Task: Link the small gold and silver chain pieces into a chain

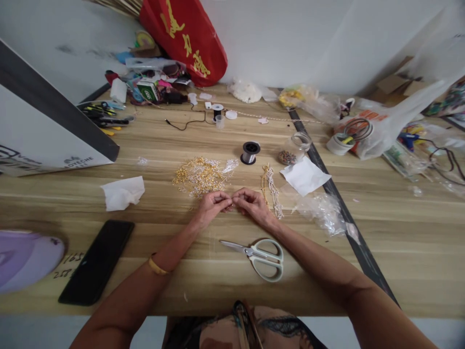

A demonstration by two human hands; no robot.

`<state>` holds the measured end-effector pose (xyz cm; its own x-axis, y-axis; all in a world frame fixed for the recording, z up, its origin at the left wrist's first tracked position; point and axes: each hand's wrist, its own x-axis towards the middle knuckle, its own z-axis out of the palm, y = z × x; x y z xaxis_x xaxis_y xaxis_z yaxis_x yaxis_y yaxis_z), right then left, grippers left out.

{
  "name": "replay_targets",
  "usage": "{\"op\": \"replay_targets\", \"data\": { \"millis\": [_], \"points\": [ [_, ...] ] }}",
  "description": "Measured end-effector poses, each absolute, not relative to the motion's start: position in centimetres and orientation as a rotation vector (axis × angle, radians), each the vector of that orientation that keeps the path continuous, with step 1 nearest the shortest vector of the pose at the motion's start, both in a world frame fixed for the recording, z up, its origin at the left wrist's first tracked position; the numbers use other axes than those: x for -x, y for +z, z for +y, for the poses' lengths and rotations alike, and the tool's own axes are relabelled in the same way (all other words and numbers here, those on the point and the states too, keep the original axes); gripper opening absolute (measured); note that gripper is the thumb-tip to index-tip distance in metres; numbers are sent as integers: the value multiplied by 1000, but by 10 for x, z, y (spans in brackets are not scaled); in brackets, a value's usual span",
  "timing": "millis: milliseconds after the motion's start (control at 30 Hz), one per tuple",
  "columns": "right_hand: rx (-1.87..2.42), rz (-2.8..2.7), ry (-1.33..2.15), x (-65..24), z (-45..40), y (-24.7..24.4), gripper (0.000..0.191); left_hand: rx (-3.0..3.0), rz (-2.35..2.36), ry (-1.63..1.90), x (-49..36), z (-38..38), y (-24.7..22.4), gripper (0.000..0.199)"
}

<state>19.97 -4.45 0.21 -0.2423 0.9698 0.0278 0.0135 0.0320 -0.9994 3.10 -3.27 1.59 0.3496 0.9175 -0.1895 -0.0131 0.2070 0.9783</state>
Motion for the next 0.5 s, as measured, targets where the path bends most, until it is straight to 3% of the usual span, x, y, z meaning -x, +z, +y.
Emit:
{"op": "replay_targets", "data": {
  "millis": [500],
  "points": [
    [1039, -1250, 1442, -198, -43, -4, 32, -1178, 1034, 812, -33, -32, 6, 26]
  ]
}}
